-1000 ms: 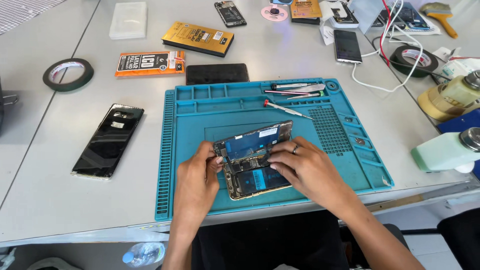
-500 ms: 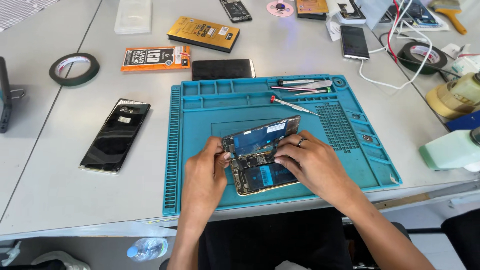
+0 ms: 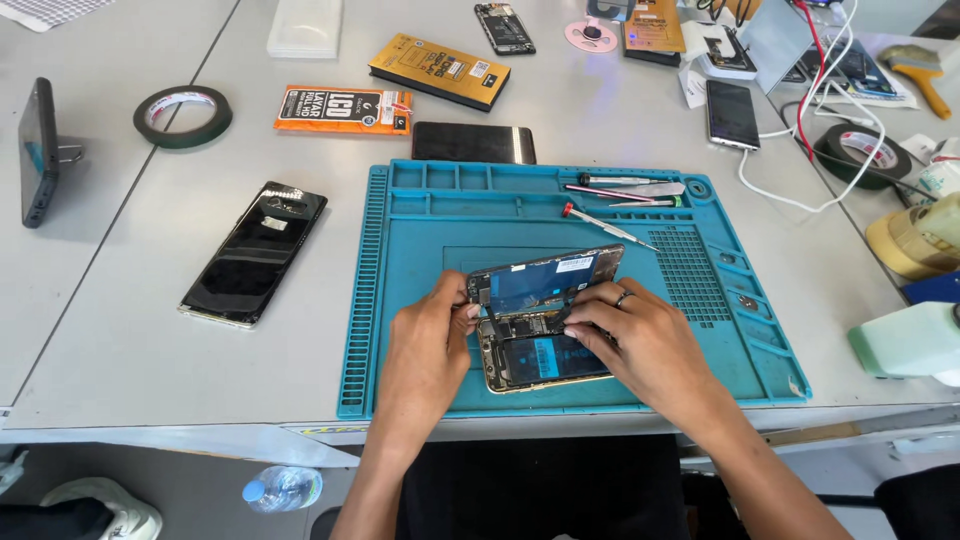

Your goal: The person reassembles a gold smartphone by aligning the screen and securing it with screws. They then place it aside and begin working on a second black smartphone, removing screws from its back cover.

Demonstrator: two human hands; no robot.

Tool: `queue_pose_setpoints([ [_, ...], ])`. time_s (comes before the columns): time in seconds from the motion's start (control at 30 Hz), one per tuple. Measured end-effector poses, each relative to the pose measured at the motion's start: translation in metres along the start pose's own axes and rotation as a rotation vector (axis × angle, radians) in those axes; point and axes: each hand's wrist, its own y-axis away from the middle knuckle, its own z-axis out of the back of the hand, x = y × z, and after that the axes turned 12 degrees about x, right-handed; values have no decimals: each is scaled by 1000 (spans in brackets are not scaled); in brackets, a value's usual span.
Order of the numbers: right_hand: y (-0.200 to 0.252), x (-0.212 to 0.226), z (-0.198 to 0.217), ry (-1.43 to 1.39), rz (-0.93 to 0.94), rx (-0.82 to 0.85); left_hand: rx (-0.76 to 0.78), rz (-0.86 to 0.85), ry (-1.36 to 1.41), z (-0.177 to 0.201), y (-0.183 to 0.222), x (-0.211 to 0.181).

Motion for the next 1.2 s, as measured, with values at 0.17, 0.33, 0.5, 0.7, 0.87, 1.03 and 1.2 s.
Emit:
queue_pose_setpoints([
  [0.17, 2, -2, -4, 11, 10, -15, 2, -8, -4, 0, 0, 1],
  [0.33, 1, -5, -6, 25, 40, -42, 5, -4, -9, 1, 0, 0],
  [0.5, 2, -4, -6, 16, 46, -46, 10, -18, 1, 0, 1, 2],
  [0.7, 14, -20, -9, -81, 115, -193, -17, -9, -83, -7, -2, 21],
  [0.87, 17, -47, 27, -97, -32, -251, -20, 1, -113, -8, 0, 16],
  [1.03, 13, -73, 23, -49, -53, -66, -21, 2, -142, -8, -4, 19],
  [1.2, 4, -84, 8, 28, 94, 90, -36, 25, -96, -10, -4, 20],
])
